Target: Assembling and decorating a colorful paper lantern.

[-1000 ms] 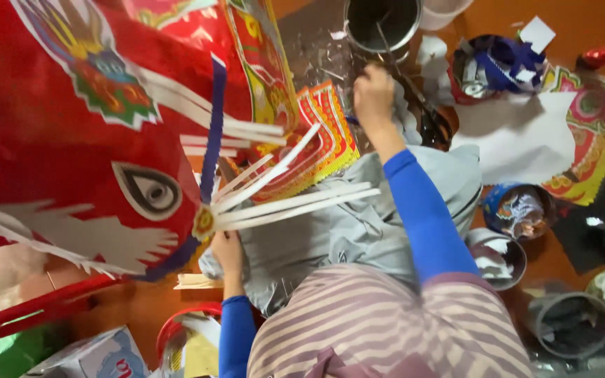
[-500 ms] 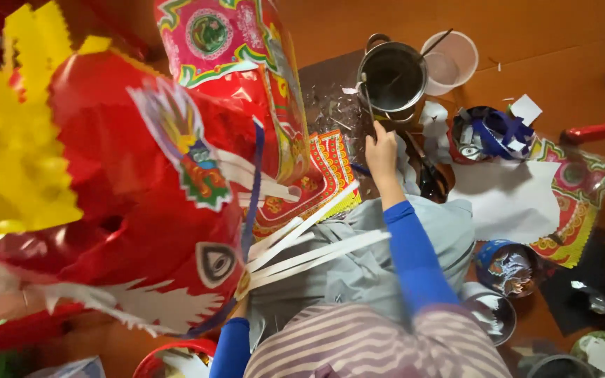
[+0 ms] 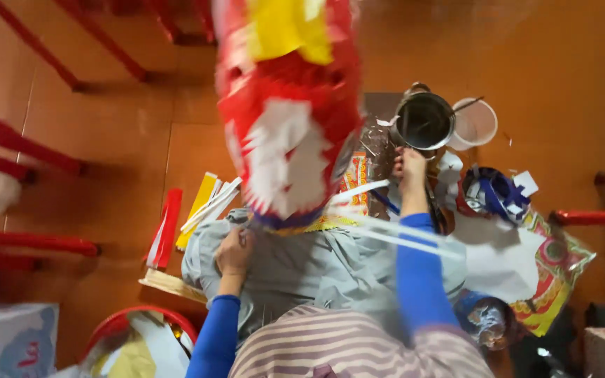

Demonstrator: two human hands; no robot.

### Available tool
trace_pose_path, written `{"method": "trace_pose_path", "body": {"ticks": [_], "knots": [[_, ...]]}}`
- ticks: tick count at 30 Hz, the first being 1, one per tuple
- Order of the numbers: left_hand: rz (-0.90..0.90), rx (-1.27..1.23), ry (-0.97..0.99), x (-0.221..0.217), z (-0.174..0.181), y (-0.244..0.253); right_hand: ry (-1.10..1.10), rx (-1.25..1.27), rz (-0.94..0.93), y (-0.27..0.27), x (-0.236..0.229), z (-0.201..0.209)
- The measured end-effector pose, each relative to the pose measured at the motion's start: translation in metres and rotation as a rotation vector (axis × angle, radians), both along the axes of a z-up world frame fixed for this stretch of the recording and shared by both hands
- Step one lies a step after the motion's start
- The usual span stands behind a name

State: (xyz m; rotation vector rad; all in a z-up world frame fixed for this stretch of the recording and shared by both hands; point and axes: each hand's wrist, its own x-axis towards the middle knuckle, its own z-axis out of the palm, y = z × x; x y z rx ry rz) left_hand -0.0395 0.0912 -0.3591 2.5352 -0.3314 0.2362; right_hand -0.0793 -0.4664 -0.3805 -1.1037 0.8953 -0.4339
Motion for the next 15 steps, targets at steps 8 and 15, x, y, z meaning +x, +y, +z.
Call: {"method": "trace_pose_path", "body": {"ticks": [8, 15], "knots": [[-0.15, -0.603, -0.046, 0.111, 0.143, -0.014, -0.27, -0.691, 0.105, 0.066, -0.079, 0.351], [-0.692, -0.629, -0.637, 0.114, 0.446, -0.055, -0.087, -1.614, 0.332, 0.125, -0.137, 0.487]]}}
